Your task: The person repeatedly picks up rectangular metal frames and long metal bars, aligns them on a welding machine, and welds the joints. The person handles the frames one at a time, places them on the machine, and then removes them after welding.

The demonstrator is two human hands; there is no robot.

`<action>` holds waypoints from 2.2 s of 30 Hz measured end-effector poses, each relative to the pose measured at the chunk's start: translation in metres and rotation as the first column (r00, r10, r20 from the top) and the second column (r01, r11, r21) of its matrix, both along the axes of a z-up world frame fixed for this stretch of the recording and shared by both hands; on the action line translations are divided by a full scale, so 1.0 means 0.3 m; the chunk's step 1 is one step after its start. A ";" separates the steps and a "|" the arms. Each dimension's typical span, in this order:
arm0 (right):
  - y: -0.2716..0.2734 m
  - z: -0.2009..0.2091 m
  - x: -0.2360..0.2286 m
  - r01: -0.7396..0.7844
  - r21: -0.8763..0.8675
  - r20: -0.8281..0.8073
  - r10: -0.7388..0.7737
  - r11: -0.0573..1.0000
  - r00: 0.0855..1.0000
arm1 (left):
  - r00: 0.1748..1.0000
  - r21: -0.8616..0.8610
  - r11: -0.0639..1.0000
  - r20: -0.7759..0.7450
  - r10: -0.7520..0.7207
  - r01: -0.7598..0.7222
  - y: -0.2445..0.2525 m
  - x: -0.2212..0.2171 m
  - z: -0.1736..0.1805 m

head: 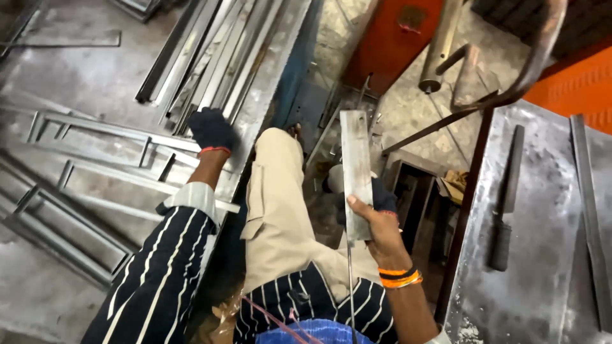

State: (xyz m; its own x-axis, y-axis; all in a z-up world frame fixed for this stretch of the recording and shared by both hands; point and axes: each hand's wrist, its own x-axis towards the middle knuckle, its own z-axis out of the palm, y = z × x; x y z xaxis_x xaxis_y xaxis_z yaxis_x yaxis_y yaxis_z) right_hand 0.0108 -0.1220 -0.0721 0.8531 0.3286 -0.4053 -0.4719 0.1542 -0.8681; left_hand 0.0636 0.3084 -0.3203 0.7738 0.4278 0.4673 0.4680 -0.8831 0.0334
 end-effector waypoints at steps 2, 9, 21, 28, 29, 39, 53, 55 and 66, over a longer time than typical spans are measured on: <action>-0.016 -0.020 0.008 0.017 0.017 0.006 -0.017 1.000 1.000 | 0.998 -0.025 0.999 -0.059 0.019 -0.021 0.010 0.012 0.007; -0.020 -0.021 0.015 0.041 0.051 -0.024 -0.040 0.998 0.999 | 0.956 0.094 0.994 -0.293 -0.024 0.054 0.015 -0.007 0.083; -0.065 -0.116 -0.011 0.040 0.053 -0.108 -0.035 0.998 0.994 | 0.957 -0.137 0.989 -0.276 -0.088 0.052 -0.039 -0.006 0.142; -0.064 -0.147 0.014 0.047 0.011 -0.204 -0.043 0.999 0.978 | 0.981 0.050 0.997 -0.190 -0.045 0.055 -0.054 0.023 0.242; -0.061 -0.148 0.013 0.048 0.008 -0.229 -0.045 0.999 0.972 | 0.984 0.055 0.997 -0.171 -0.047 0.057 -0.061 0.017 0.256; -0.076 -0.199 0.026 0.071 -0.087 -0.419 -0.101 0.994 0.902 | 0.952 -0.339 0.938 -0.302 -0.040 -0.068 0.114 0.047 0.072; -0.095 -0.233 0.038 0.081 -0.094 -0.432 -0.114 0.992 0.895 | 0.949 -0.102 0.977 -0.235 -0.208 0.189 0.052 0.011 0.229; -0.084 -0.230 0.043 0.084 -0.089 -0.432 -0.114 0.993 0.895 | 0.960 -0.050 0.974 -0.169 -0.225 0.220 0.068 0.012 0.252; -0.036 -0.185 0.053 0.048 -0.167 -0.325 -0.101 0.985 0.940 | 0.968 -0.723 -0.688 0.208 -0.143 0.054 -0.050 0.097 0.269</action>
